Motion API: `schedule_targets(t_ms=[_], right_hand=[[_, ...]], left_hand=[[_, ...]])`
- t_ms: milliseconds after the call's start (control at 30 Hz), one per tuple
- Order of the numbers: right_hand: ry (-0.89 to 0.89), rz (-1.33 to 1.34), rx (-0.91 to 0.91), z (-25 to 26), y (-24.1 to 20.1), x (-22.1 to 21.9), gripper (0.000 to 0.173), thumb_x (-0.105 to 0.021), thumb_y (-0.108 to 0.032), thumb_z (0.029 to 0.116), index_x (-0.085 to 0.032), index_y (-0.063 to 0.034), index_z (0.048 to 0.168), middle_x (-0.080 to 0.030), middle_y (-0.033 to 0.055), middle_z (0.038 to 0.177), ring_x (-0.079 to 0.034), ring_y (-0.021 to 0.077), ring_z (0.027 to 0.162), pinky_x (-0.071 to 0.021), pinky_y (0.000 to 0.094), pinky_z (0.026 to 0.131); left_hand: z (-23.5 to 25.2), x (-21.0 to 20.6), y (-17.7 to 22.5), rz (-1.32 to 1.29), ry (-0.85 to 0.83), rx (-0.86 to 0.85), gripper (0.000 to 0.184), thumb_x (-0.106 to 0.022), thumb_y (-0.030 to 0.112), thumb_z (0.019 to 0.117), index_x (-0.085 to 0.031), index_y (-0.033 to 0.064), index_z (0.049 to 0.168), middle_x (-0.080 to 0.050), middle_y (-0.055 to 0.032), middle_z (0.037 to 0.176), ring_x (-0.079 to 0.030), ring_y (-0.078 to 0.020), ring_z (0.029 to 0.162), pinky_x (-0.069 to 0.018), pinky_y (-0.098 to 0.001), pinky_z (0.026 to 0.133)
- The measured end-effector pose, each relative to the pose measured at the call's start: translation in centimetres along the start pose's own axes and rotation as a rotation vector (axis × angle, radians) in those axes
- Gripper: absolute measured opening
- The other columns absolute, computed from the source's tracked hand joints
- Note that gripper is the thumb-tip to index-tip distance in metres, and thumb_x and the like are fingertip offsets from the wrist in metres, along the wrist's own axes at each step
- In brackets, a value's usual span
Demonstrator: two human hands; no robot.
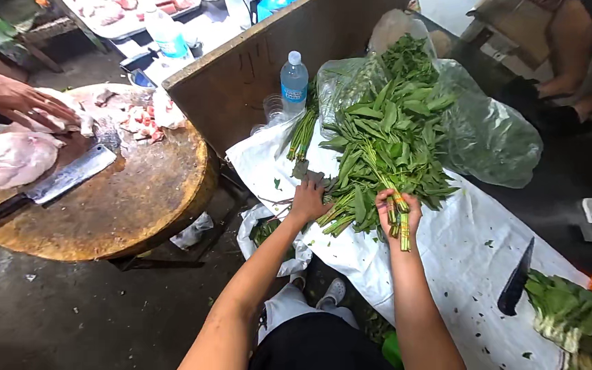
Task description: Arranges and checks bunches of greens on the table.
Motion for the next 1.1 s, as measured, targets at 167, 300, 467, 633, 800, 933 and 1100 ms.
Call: schedule_targets(t_ms=[167,300,467,633,800,933,1100], right_hand=[[0.005,-0.029,-0.009,-0.1,-0.2,-0.1,0.025,-0.046,-0.020,0.0984,-0.060,0.0004,0.097,-0.070,0.0182,0.088,-0.073,0.0264,0.082,-0.0623,0.0355,0.078],[0.011,-0.039,-0.033,0.0,-0.7,0.2,0.026,-0.048,-0.021,0.0983,-0.060,0.0020,0.099,-0.070,0.0187,0.090,-0.073,0.0278,0.083,-0.0628,0.0365,0.079],[0.012,-0.121,-0.051,-0.1,-0.6,0.0,0.026,-0.047,-0.021,0.0995,-0.061,0.0011,0.099,-0.070,0.0172,0.089,-0.073,0.0256,0.083,-0.0627,0.0348,0.079],[0.013,-0.181,-0.073,-0.2,-0.6,-0.3,0.024,-0.048,-0.020,0.0982,-0.060,0.0008,0.099,-0.070,0.0167,0.090,-0.073,0.0248,0.083,-0.0624,0.0336,0.080],[0.015,-0.184,-0.122,-0.5,-0.7,-0.6,0.023,-0.053,-0.019,0.0959,-0.060,0.0025,0.099,-0.070,0.0181,0.091,-0.073,0.0255,0.084,-0.0626,0.0325,0.080],[-0.020,-0.183,-0.157,-0.3,-0.8,-1.0,0.025,-0.062,-0.018,0.0908,-0.063,0.0046,0.102,-0.070,0.0187,0.093,-0.073,0.0256,0.085,-0.0620,0.0317,0.081],[0.005,-0.176,-0.144,-0.2,-1.4,-1.3,0.029,-0.062,-0.023,0.0925,-0.064,0.0032,0.104,-0.070,0.0177,0.095,-0.072,0.0250,0.086,-0.0618,0.0325,0.081]], left_hand=[[1.1,1.4,-1.7,-0.182,-0.037,-0.264,0.041,-0.075,0.036,0.0926,-0.070,0.0013,0.114,-0.065,-0.0223,0.120,-0.063,-0.0386,0.114,-0.0501,-0.0588,0.099],[-4.3,3.6,-4.1,-0.236,0.141,-0.405,0.019,-0.070,-0.003,0.0863,-0.070,-0.0035,0.105,-0.068,-0.0207,0.113,-0.065,-0.0361,0.111,-0.0526,-0.0534,0.098],[-13.8,0.6,-11.1,-0.539,0.418,0.029,0.007,-0.070,0.000,0.0842,-0.064,-0.0027,0.088,-0.064,-0.0168,0.092,-0.064,-0.0295,0.089,-0.0548,-0.0480,0.080],[-18.1,-8.3,-16.5,-0.720,0.219,0.633,0.017,-0.070,0.010,0.0845,-0.065,0.0000,0.098,-0.066,-0.0170,0.101,-0.063,-0.0295,0.098,-0.0509,-0.0510,0.088],[-15.1,-15.7,-18.0,-0.756,-0.030,0.725,0.027,-0.070,0.010,0.0863,-0.064,-0.0022,0.110,-0.066,-0.0229,0.110,-0.064,-0.0363,0.104,-0.0508,-0.0567,0.092],[-9.9,-16.8,-18.9,-0.732,-0.048,0.644,0.050,-0.078,0.023,0.0869,-0.062,-0.0022,0.127,-0.062,-0.0286,0.128,-0.060,-0.0437,0.120,-0.0474,-0.0624,0.102],[-10.2,-12.3,-16.8,-0.583,0.309,0.568,0.062,-0.070,0.032,0.0954,-0.052,-0.0033,0.143,-0.044,-0.0354,0.148,-0.044,-0.0579,0.133,-0.0371,-0.0755,0.105]])
Point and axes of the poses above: each hand's wrist, its own z-axis towards the middle knuckle, its own x-axis out of the back of the hand, y = z × x, the point moved 4 cm from there along z, towards the middle knuckle
